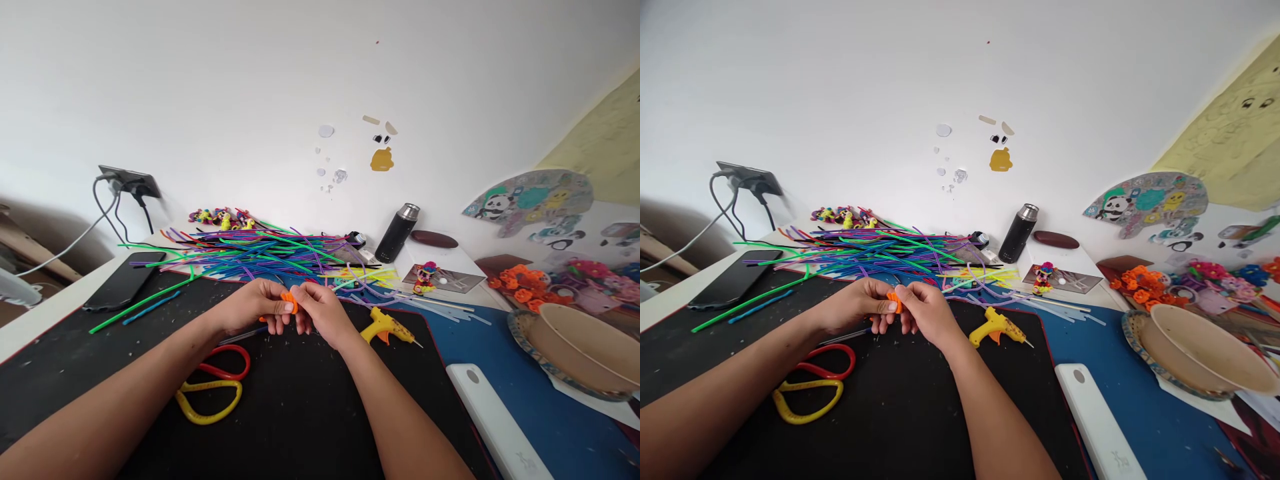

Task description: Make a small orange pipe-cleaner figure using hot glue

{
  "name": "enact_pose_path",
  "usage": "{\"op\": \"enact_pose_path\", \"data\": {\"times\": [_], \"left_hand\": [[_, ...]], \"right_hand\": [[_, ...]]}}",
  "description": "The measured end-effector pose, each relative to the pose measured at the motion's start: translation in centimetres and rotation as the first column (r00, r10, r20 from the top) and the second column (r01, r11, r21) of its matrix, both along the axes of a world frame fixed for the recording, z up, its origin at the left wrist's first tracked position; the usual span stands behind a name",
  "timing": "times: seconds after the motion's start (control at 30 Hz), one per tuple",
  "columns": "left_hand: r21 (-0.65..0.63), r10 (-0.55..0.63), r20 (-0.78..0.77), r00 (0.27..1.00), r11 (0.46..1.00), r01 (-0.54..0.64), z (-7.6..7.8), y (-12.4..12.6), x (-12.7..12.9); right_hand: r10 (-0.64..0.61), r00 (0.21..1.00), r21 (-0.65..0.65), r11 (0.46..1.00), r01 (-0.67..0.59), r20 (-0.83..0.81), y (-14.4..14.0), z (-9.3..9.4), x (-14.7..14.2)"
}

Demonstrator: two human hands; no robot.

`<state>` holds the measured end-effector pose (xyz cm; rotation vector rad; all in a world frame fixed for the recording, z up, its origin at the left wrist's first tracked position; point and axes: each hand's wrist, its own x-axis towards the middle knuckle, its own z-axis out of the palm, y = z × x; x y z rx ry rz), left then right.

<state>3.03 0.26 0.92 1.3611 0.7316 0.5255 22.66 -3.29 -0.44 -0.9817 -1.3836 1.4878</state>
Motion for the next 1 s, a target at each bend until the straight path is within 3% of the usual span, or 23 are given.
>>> {"op": "enact_pose_path", "data": {"times": [0.23, 0.4, 0.7, 0.83, 1.0], "left_hand": [[-0.128, 0.092, 0.098, 0.991, 0.989, -0.079, -0.36, 0.21, 0.04], [-0.157, 0.028, 0.100, 0.995, 0.988, -0.012, -0.01, -0.08, 0.32], [-0.303, -0.021, 0.143, 0.989, 0.951, 0.064, -0.96, 0.06, 0.00], [-0.328, 0.030, 0.169, 0.985, 0.944, 0.027, -0.87, -0.01, 0.30], [-0.369, 0.178, 0.188, 0.966, 0.924, -0.098, -0.68, 0.19, 0.62]], "right_hand": [[-0.027, 0.991, -0.065, 0.998, 0.019, -0.131, 0.13, 0.36, -0.05], [-0.053, 0.992, -0.064, 0.997, 0.046, -0.113, 0.28, 0.08, -0.24], [-0.053, 0.988, -0.096, 0.995, 0.040, -0.142, -0.19, 0.35, -0.71], [-0.121, 0.974, -0.102, 0.989, 0.103, -0.191, -0.11, 0.34, -0.61], [-0.237, 0.945, -0.065, 0.972, 0.228, -0.227, 0.09, 0.36, -0.62]]}}
